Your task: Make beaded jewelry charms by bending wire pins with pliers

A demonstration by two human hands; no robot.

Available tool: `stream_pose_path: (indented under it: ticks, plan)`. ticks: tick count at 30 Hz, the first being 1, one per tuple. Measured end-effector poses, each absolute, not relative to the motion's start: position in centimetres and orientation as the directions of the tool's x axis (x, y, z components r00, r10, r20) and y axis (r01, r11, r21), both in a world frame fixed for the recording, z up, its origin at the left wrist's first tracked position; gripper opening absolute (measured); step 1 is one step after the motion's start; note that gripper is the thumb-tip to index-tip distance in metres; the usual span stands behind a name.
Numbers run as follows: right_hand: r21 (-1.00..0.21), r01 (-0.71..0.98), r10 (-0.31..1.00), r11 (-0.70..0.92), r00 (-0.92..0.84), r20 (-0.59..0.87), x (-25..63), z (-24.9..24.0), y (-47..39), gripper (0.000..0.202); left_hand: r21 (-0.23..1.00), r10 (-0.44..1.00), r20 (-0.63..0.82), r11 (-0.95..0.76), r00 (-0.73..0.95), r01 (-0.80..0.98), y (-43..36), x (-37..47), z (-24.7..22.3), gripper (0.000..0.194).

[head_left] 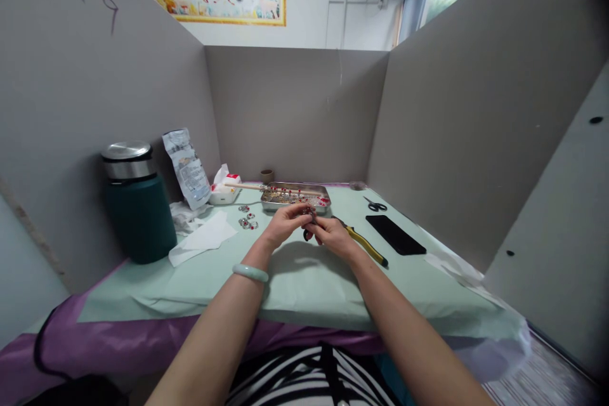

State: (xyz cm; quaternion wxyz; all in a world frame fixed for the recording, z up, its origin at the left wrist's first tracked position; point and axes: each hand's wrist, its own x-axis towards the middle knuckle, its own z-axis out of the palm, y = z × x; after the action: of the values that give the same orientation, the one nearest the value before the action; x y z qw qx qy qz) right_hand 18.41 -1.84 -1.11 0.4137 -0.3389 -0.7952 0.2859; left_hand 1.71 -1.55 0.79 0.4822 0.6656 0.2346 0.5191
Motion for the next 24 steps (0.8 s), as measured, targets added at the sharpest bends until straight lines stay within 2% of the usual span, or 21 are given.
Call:
stream_pose_path:
  ticks: [3,7,15,20,24]
  plan:
    - [-0.732,0.318,0.784,0.602,-0.409,0.467,18.41,-1.21,-1.76,0.039,0.885,0.807,0.466,-0.417,0.362,-0.209,-1.72,1.8,0.87,0.039]
    - [-0.696,0.335,0.763,0.635,-0.413,0.498,18.51,-1.02,-1.99,0.04,0.909,0.78,0.417,-0.371,0.467,-0.192,-1.96,1.82,0.97,0.048]
    - [-0.635,0.389,0.743,0.668,-0.399,0.537,18.54,-1.22,-1.99,0.035,0.943,0.817,0.288,-0.332,0.499,0.0,-1.88,1.94,0.8,0.053]
    - [-0.555,0.438,0.703,0.707,-0.349,0.62,18.34,-1.31,-1.93,0.033,0.931,0.816,0.305,-0.364,0.49,0.028,-1.69,2.22,0.61,0.06]
    - [-0.496,0.495,0.68,0.713,-0.317,0.662,18.21,-1.42,-1.95,0.034,0.927,0.815,0.321,-0.375,0.482,0.016,-1.67,2.38,0.56,0.059]
